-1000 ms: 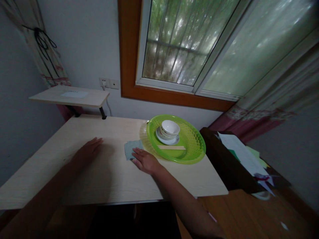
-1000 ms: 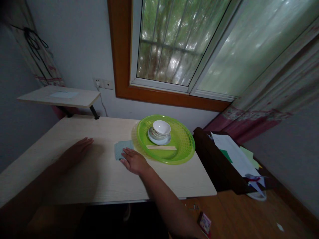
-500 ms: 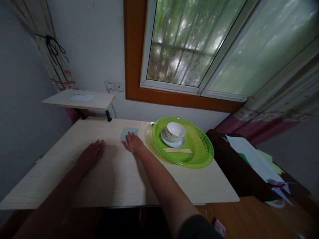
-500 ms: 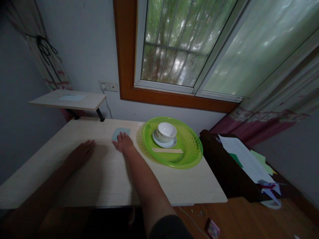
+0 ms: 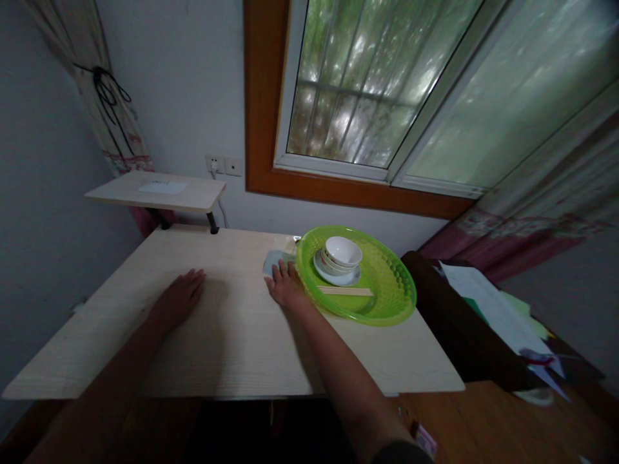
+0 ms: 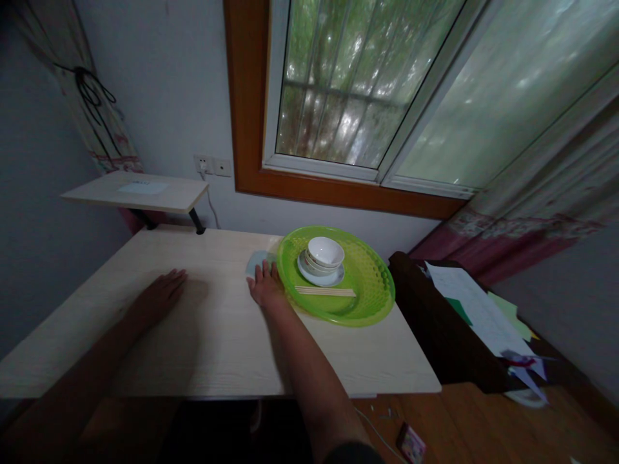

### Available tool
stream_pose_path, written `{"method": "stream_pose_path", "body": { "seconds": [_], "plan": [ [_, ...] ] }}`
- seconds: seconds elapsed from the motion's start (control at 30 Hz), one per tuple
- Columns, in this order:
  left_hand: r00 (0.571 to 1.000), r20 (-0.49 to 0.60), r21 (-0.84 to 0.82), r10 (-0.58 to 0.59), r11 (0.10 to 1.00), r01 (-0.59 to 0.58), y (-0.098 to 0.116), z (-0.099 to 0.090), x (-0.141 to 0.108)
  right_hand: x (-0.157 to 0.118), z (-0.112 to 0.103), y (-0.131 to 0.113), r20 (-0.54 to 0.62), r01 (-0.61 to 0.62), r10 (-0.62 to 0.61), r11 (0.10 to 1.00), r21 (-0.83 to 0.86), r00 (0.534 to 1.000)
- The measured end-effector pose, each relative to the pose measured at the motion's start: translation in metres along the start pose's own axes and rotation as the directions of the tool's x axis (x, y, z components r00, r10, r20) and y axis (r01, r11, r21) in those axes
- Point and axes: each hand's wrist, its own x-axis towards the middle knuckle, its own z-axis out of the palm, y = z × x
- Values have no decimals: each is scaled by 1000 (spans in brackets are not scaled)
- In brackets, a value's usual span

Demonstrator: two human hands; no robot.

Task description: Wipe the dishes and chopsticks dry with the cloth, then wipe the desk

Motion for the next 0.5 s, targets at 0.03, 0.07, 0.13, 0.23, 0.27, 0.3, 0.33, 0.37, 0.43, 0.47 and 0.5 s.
{"method": "stream_pose_path", "body": {
  "seconds": [0.03,0.07,0.13,0.23,0.27,0.3,0.33,0.37,0.43,0.47,0.5],
  "plan": [
    [1000,-3,1,1,1000,-1,0,0,0,-11,-2,1,7,-51,51,999,-14,999],
    [1000,-4,0,1,1000,-1,1,0,0,-21,-3,1,13,-85,85,996,-23,996],
    [1000,0,-7,-5,1000,5,2,-2,0,-42,-4,1,13,-120,121,992,-35,993],
    [1000,13,-17,-18,1000,18,6,-5,0,-69,-1,1,-32,-113,112,993,-45,993],
    [1000,17,-16,-20,1000,21,7,-6,1,-77,1,1,-57,-100,98,994,-40,994],
    [1000,21,-12,-23,1000,23,8,-8,1,-85,2,2,-85,-84,81,996,-30,993],
    [999,24,-7,-24,1000,24,9,-8,1,-93,5,3,-112,-62,60,998,-14,992],
    [999,25,-3,-25,1000,25,10,-9,1,-100,7,4,-140,-34,34,999,4,990],
    [999,25,2,-25,1000,25,12,-10,1,-114,11,3,-192,35,-28,999,34,981],
    [999,24,3,-25,1000,25,13,-10,1,-120,13,1,-215,67,-57,997,42,975],
    [999,24,3,-26,1000,26,14,-10,1,-126,15,-1,-234,93,-80,995,44,969]
  ]
}}
